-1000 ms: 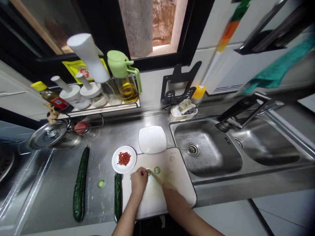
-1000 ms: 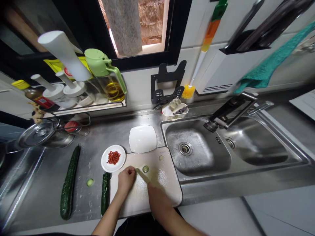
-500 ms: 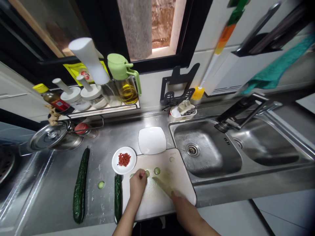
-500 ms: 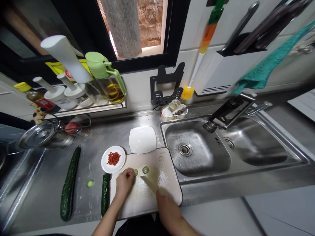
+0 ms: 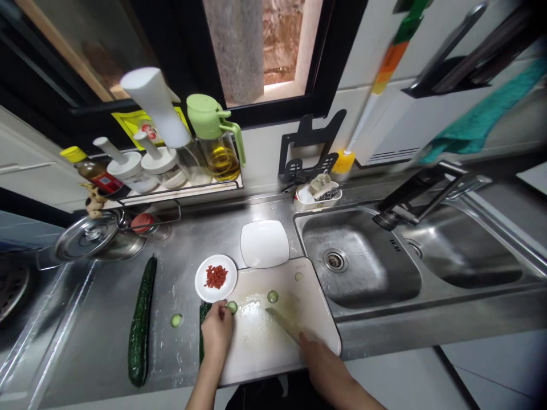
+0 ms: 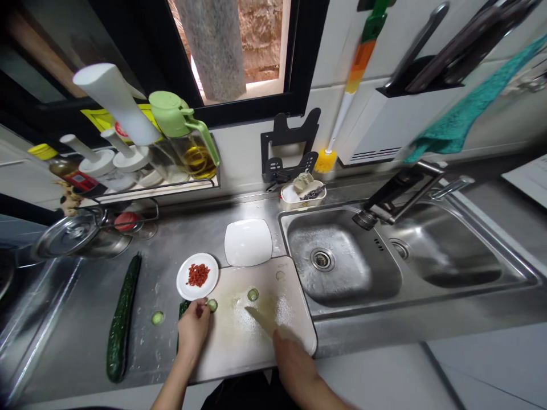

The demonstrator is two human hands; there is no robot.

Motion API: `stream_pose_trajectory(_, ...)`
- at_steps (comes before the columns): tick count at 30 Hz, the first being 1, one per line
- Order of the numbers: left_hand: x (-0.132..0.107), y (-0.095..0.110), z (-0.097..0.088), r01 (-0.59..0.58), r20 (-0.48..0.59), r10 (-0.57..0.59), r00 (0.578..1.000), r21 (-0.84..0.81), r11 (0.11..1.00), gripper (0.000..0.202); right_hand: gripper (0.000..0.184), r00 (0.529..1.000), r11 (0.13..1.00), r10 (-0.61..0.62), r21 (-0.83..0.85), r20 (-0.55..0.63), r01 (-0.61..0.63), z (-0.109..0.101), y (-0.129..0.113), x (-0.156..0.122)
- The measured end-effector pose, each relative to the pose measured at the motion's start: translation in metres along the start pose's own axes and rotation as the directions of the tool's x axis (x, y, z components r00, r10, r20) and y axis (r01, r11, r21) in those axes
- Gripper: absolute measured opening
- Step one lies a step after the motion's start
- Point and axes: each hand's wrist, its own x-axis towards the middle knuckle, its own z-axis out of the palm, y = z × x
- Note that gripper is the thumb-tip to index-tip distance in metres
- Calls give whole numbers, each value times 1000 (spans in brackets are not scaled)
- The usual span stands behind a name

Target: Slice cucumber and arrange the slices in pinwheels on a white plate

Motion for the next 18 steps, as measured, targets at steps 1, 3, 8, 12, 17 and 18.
stream_pose_trajectory(1,0,1,1,-27,-17,28,999,20,999,23,55,1000,1000,4,-7,-4,-4,0,-1,0)
stream_pose_trajectory(3,0,6,4,-87,-39,88,995,41,995,25,54,1000,1000,9,-24,-13,-10,0,-1,-1)
stream_pose_trajectory(8,-2,40,22,-252,154,262,953,-82,964,20,54,1000,999,-13,-50,-23,12,5,0,0)
stream_pose_trajectory(12,2,69,46,-299,329,321,888,-115,947,19,57,1000,995,-18,-98,-14,17,7,1,0)
stream_pose_trajectory(17,7,83,61,-281,388,282,877,-61,958,12,56,999,996,-24,-87,-26,21,9,1,0)
stream_pose_trajectory(18,7,83,62,-273,388,273,880,-55,960,11,56,999,996,-22,-85,-27,19,9,1,0)
